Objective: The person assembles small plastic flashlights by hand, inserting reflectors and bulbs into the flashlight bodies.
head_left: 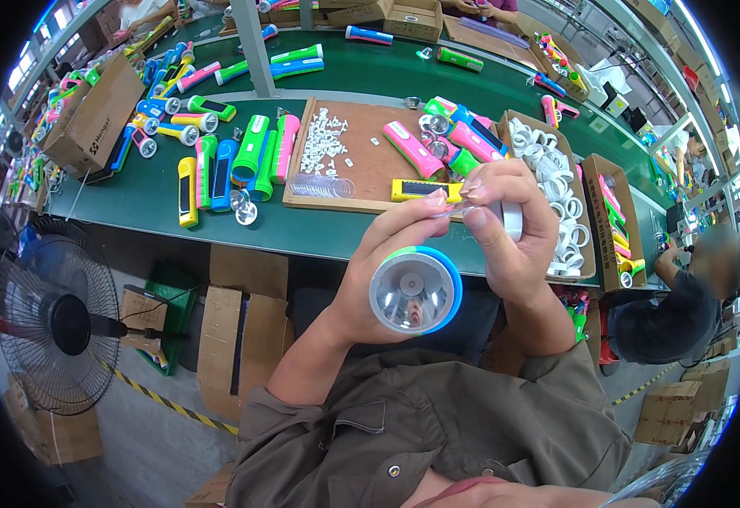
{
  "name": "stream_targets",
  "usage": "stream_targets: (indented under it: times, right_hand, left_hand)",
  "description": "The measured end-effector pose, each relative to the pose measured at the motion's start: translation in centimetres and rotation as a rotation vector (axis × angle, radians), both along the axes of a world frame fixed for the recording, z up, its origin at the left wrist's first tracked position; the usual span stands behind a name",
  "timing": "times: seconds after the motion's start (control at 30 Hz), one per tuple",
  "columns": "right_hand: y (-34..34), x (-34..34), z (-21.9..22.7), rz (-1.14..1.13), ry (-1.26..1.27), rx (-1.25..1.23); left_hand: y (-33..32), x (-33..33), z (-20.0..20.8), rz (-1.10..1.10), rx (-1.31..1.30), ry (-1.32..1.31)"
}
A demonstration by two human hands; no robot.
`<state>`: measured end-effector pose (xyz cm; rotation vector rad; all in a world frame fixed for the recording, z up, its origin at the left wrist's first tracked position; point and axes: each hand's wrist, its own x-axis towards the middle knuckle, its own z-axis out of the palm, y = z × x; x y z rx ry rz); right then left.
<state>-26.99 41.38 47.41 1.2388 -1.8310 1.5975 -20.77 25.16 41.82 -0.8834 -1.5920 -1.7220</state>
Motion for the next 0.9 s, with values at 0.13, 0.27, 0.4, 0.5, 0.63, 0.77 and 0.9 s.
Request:
stream_targets:
  times: [0.13, 0.27, 0.4, 0.5, 0.63, 0.77, 0.9]
  right_hand:
    - [-0.2, 0.3, -0.2, 0.051, -0.092, -0.026]
    - [-0.4, 0.0, -0.6, 0.118, -0.224, -0.075]
    - [-0.9, 0.9, 0.1, 0.139, -0.611, -0.17]
    - [0.1, 0.9, 0.2, 0.444, -0.902, -0.213]
    - [-0.4, 1.3, 0.4, 0.464, -0.893, -0.334]
    - [0.4, 0.5, -0.7, 0.363, -0.664, -0.242]
    - [-0.1, 1.4, 0.2, 0.061, -0.367, -0.046]
  left_hand:
    - [-0.1, 0.1, -0.1, 0.038, -0.039, -0.012]
    - [-0.1, 0.1, 0.1, 0.144, -0.143, 0.012]
    - [-0.2, -0.1, 0.9, 0.385, -0.297, 0.132]
    - [-0.1, -0.6, -0.2, 0.316, -0.216, 0.144]
    - [-0.1, -0.3, 0.3, 0.198, -0.192, 0.113]
    - [-0.3, 0.5, 0.1, 0.083, -0.173, -0.077]
    - [-0.2, 0.4, -0.7, -0.144, -0.005, -0.121]
